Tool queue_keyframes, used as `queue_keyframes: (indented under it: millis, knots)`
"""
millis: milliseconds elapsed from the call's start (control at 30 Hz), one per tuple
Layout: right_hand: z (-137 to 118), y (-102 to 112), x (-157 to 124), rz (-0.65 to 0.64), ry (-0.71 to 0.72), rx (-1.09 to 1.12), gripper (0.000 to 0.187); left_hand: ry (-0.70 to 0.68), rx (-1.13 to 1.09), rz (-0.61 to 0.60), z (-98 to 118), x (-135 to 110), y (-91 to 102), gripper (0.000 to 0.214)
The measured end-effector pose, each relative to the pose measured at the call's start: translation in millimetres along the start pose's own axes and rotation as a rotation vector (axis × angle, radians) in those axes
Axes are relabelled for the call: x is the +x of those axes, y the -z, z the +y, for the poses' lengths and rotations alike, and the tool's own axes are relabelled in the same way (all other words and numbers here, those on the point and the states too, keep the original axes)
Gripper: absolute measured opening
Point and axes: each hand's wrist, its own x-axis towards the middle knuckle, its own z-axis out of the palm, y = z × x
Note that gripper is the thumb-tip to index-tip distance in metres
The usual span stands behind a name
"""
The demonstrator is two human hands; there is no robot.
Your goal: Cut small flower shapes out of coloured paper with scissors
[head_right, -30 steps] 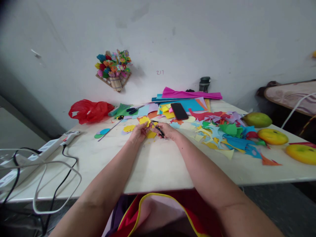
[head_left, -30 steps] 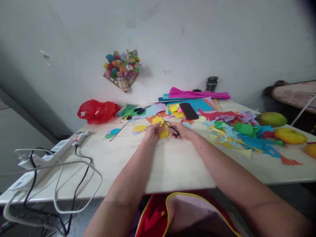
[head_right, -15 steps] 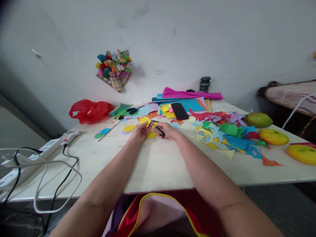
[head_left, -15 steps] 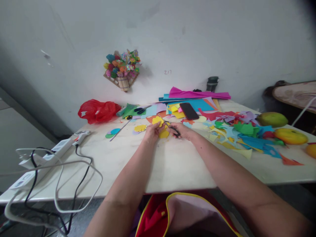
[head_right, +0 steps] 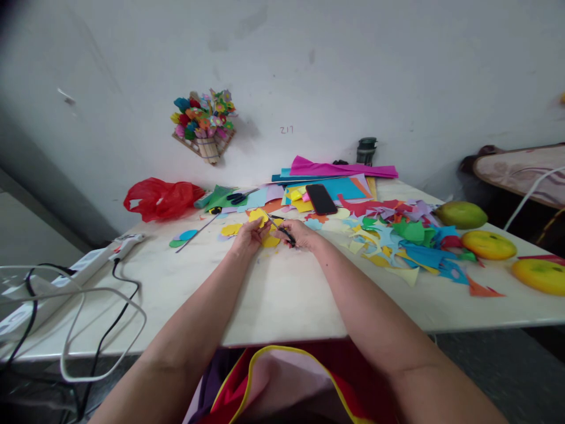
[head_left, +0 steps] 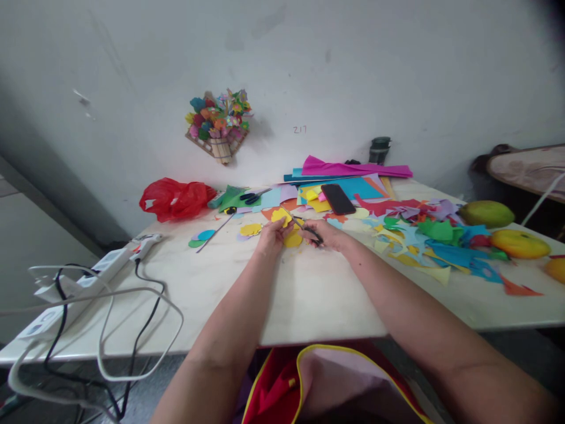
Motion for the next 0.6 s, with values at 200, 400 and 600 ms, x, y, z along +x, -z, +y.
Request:
queue_keyframes:
  millis: [200, 400, 600]
  knots:
    - [1.3, -0.3, 3.0, 0.004, -0.021, 0.025, 0.013, 0.005, 0.000, 0.003, 0.1, -0.4, -0.3, 0.005]
    - [1.6, -0.4, 2.6, 0.012, -0.007, 0.031, 0.014, 0.024, -0.014, 0.028, 0.8, -0.9, -0.9, 0.013]
    - [4.0, 1.5, 4.4, -0.006, -0.011, 0.059, 0.010, 0.019, -0.017, 0.008, 1.4, -2.0, -1.3, 0.013]
